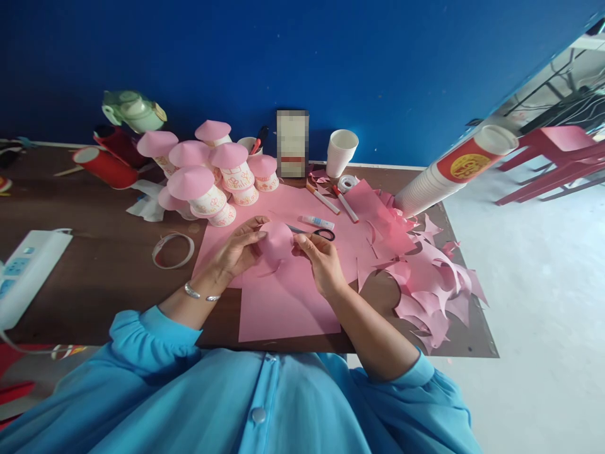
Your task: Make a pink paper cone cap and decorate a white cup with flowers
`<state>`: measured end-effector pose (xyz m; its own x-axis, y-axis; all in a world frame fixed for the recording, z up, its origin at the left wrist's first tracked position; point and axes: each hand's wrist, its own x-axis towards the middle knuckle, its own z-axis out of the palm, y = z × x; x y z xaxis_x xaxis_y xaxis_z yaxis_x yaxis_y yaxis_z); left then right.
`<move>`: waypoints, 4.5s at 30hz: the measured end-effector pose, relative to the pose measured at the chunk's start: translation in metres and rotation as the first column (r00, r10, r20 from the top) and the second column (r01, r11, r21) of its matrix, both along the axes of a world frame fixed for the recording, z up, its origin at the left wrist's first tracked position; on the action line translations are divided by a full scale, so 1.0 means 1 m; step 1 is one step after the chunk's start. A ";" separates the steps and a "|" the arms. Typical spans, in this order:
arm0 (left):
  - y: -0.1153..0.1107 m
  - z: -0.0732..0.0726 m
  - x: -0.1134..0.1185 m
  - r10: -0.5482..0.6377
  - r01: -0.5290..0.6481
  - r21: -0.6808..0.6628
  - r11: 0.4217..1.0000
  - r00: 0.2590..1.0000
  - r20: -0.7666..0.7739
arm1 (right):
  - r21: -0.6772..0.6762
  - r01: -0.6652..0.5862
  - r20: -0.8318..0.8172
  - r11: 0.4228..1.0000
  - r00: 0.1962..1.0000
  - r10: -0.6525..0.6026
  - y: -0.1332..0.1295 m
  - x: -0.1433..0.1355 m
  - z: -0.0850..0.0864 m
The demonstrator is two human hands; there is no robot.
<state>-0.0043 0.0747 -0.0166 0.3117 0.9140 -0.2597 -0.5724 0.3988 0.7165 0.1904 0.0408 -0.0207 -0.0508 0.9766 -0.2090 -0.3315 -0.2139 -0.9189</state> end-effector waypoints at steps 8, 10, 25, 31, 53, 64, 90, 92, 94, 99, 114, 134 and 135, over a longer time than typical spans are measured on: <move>0.000 -0.003 0.000 -0.028 0.028 0.007 1.000 0.999 -0.029 | 0.016 -0.014 0.040 1.000 0.999 0.013 0.000 0.000 0.002; 0.000 -0.003 0.000 -0.014 0.015 0.013 1.000 0.999 -0.036 | 0.022 -0.011 0.039 1.000 0.999 0.010 -0.001 0.001 0.000; 0.002 -0.006 0.000 0.004 -0.004 0.016 1.000 1.000 -0.021 | 0.077 0.083 0.028 0.994 0.996 -0.086 0.000 -0.001 0.000; 0.003 -0.010 0.000 -0.046 0.046 0.013 0.999 0.998 -0.039 | 0.001 -0.021 0.049 1.000 0.999 0.021 0.000 -0.003 0.000; 0.005 -0.017 -0.003 -0.055 0.056 0.029 0.998 0.997 -0.051 | 0.012 -0.069 0.009 0.998 0.998 0.069 0.003 0.000 -0.006; 0.002 -0.013 -0.002 -0.123 0.127 0.064 0.990 0.991 -0.059 | 0.029 -0.158 0.007 0.987 0.987 0.158 0.004 -0.003 -0.008; 0.001 -0.011 -0.001 -0.155 0.164 0.066 0.984 0.980 -0.128 | -0.001 -0.142 -0.069 0.990 0.987 0.142 0.001 -0.009 -0.011; 0.001 -0.011 -0.001 -0.154 0.162 0.058 0.985 0.980 -0.128 | -0.010 -0.148 -0.083 0.989 0.986 0.146 0.000 -0.008 -0.009; 0.001 -0.012 -0.001 -0.133 0.140 0.058 0.988 0.985 -0.114 | -0.017 -0.149 -0.099 0.989 0.984 0.146 -0.001 -0.008 -0.006; 0.001 -0.012 0.001 -0.025 0.032 0.089 0.996 0.997 -0.074 | -0.025 -0.122 -0.104 0.992 0.987 0.119 0.001 -0.007 -0.005; -0.003 -0.014 0.004 -0.045 0.052 0.066 0.996 0.993 -0.112 | -0.035 -0.129 -0.072 0.991 0.989 0.126 0.000 -0.007 -0.001; -0.006 -0.011 0.001 -0.149 0.162 0.064 0.985 0.974 -0.169 | -0.049 -0.133 -0.068 0.990 0.989 0.130 0.000 -0.006 0.004; -0.006 -0.011 0.001 -0.147 0.160 0.065 0.985 0.975 -0.167 | -0.048 -0.137 -0.060 0.989 0.989 0.134 0.000 -0.007 0.005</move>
